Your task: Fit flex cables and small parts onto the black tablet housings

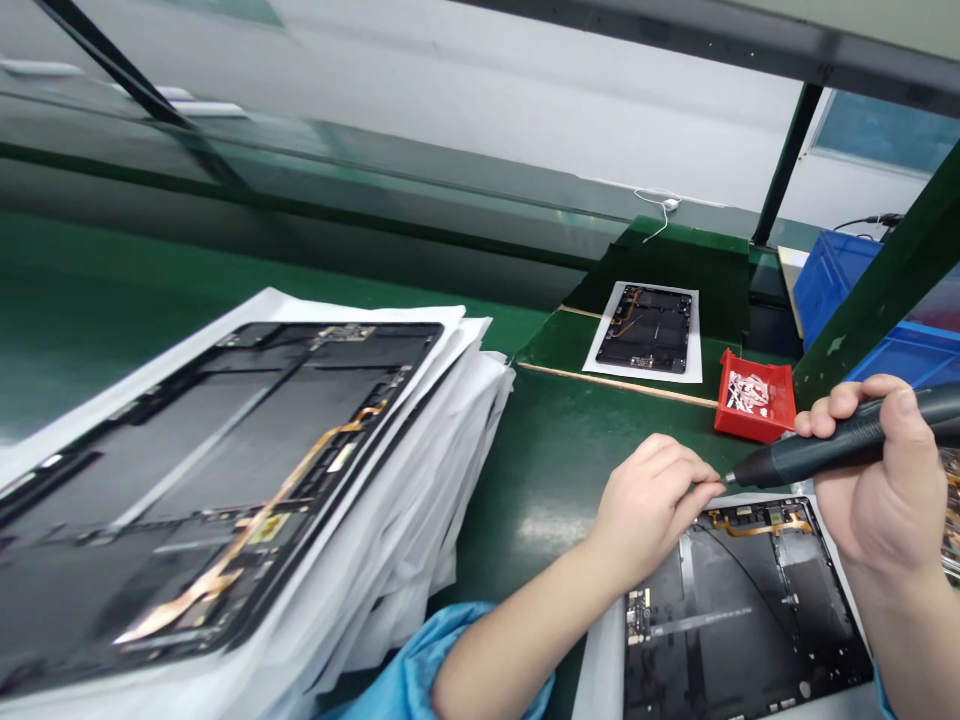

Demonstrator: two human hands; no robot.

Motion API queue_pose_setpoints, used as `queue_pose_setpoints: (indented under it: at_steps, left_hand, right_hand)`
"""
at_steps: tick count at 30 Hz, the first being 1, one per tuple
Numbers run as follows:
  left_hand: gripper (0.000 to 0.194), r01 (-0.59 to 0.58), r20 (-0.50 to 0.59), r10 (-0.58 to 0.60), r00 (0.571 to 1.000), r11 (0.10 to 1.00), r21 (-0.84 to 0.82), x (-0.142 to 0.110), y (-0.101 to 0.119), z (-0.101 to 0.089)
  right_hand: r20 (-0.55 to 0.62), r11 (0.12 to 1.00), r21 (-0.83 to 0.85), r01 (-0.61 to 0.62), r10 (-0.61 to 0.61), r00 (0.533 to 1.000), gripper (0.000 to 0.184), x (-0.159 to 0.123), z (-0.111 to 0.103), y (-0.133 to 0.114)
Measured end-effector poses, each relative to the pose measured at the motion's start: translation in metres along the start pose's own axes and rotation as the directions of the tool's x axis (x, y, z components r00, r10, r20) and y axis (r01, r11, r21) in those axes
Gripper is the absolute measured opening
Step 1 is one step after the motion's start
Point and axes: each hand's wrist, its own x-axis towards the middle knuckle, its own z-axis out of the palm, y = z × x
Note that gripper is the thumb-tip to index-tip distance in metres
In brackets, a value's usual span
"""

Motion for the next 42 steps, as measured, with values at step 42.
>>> queue_pose_setpoints:
  at_steps: [42]
  left_hand:
    - [0.008,0.109,-0.025,-0.114,0.993,0.984,-0.141,0.005,0.009,-0.003]
  right_hand:
    - [-0.076,0.997,0.073,-0.029,0.035,0.996,0.016,0.011,-0.006,-0.004]
